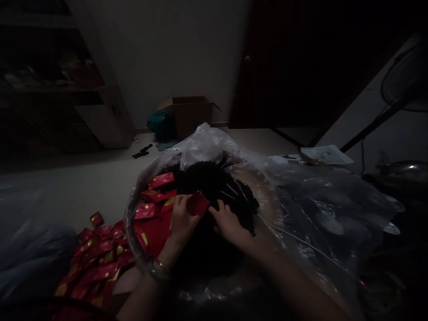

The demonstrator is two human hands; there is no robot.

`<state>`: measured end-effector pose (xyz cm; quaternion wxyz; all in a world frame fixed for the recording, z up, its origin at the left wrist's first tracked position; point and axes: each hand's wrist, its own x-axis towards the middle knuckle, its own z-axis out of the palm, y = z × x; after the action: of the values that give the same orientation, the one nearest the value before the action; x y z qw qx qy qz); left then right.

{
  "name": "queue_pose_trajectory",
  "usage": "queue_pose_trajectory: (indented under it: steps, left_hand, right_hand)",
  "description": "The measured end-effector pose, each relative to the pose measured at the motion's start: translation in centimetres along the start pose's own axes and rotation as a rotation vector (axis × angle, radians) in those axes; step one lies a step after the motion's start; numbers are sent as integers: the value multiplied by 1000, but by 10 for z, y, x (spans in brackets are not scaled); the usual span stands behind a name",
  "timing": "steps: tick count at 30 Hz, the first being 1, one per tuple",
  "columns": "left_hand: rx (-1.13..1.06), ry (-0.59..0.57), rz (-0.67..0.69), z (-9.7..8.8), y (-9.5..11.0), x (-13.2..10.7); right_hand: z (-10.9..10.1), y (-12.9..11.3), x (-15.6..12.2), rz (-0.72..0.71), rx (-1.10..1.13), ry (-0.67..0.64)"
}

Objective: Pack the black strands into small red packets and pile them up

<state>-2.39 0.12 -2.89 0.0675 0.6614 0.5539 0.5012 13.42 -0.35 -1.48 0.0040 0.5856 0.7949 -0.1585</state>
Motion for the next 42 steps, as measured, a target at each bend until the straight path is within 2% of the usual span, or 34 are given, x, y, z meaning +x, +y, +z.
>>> queue_pose_trajectory:
  steps: [3, 6, 9, 11, 15, 17, 19, 23, 26, 30, 36, 39, 42]
  left_hand:
    - [1, -2, -3, 2, 0, -1]
    - [-11, -14, -1, 5, -1, -2]
    - [-28, -39, 24, 8, -2, -4]
    - [-22, -73, 45, 9, -2, -5]
    - [30, -174, 110, 9, -2, -8]
    - [46, -185, 140, 10, -2, -9]
    - [63, -174, 146, 11, -3, -10]
    - [166, -183, 192, 11, -3, -9]
    - [303, -219, 273, 9, 0, -7]
    - [334, -286, 316, 9, 4, -8]
    - [94, -436, 205, 1, 11, -5]
    - [21, -551, 176, -12, 17, 1]
    - [26, -601, 185, -18, 17, 4]
  right_hand:
    - [-9, 20, 8, -28, 155, 59]
    - [-14, 36, 14, -116, 336, 132]
    - [-16, 46, 19, -229, 483, 178]
    - [-17, 48, 21, -255, 595, 188]
    - [-23, 46, 21, -132, 902, 90]
    - [-28, 45, 19, -42, 1051, 7]
    - [-33, 44, 19, 25, 1215, -18]
    - [-40, 44, 18, 47, 1599, -1]
    - [-42, 38, 17, 39, 1762, -9]
    - [-37, 24, 15, 24, 1806, 141]
    - [-23, 16, 18, -14, 1558, 353]
    - [-23, 14, 16, -47, 1429, 395]
    - [-24, 10, 12, -74, 1328, 375]
